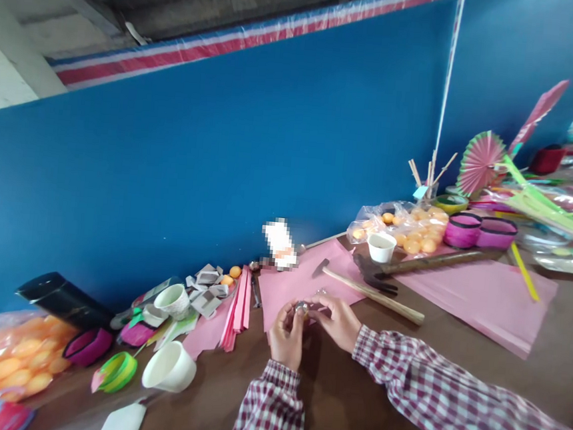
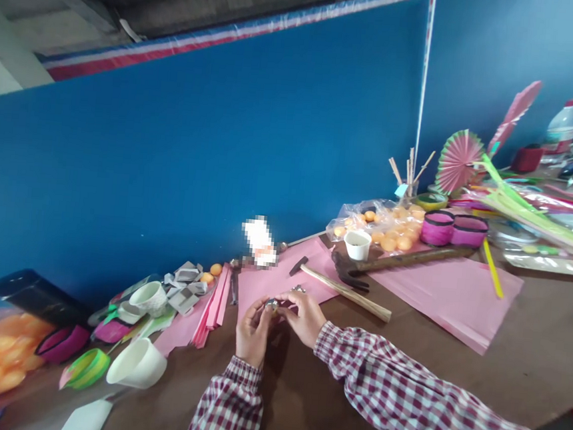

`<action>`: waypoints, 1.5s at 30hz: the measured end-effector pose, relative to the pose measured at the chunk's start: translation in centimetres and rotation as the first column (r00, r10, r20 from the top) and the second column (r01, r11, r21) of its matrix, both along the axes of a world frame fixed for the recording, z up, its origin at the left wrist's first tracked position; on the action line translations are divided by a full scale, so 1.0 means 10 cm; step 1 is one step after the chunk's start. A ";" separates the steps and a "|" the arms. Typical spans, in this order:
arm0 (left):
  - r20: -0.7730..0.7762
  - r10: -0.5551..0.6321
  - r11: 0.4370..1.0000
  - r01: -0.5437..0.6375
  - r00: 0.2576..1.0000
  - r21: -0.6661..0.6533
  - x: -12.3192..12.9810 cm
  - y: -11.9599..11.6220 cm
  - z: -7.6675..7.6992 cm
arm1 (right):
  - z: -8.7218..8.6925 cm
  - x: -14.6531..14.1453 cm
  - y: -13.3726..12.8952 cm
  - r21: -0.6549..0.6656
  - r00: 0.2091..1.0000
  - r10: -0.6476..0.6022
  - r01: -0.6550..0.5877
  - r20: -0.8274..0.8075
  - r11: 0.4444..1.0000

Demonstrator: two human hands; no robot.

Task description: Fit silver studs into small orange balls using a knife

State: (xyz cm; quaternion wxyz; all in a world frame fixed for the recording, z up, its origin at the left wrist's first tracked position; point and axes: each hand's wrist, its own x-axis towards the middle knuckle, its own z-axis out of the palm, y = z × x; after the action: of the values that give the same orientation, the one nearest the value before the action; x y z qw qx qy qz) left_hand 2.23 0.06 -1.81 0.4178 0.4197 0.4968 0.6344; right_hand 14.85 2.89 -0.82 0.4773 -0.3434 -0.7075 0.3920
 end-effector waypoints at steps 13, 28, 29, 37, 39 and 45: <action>0.501 0.088 0.994 -0.046 0.861 -0.096 -0.06 0.00 0.10 | 0.16 0.41 0.20 0.458 0.861 -0.359 0.172 0.361 0.872; 0.488 0.097 0.987 -0.020 0.867 -0.161 -0.04 0.00 0.12 | 0.28 0.41 0.11 0.473 0.753 -0.406 0.144 0.518 0.869; 0.506 0.124 0.984 -0.041 0.853 -0.172 -0.06 0.01 0.12 | 0.31 0.47 0.14 0.476 0.681 -0.461 0.184 0.569 0.860; 0.492 0.077 0.996 -0.046 0.867 -0.074 -0.12 0.02 0.12 | 0.25 0.55 0.23 0.484 0.314 -0.556 0.280 0.770 0.829; 0.415 0.084 0.996 -0.063 0.906 -0.064 -0.13 0.03 0.09 | 0.22 0.57 0.24 0.480 0.303 -0.555 0.290 0.774 0.828; 0.148 0.118 0.993 -0.113 0.982 -0.045 -0.16 0.01 0.05 | 0.16 0.59 0.28 0.505 0.265 -0.590 0.326 0.763 0.799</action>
State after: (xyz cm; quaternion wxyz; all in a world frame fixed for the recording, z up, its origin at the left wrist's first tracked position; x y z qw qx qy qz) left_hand 0.58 0.14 -1.29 0.4240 0.3335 0.4990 0.6782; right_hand 20.78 5.73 0.79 0.1556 -0.6252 -0.7580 -0.1017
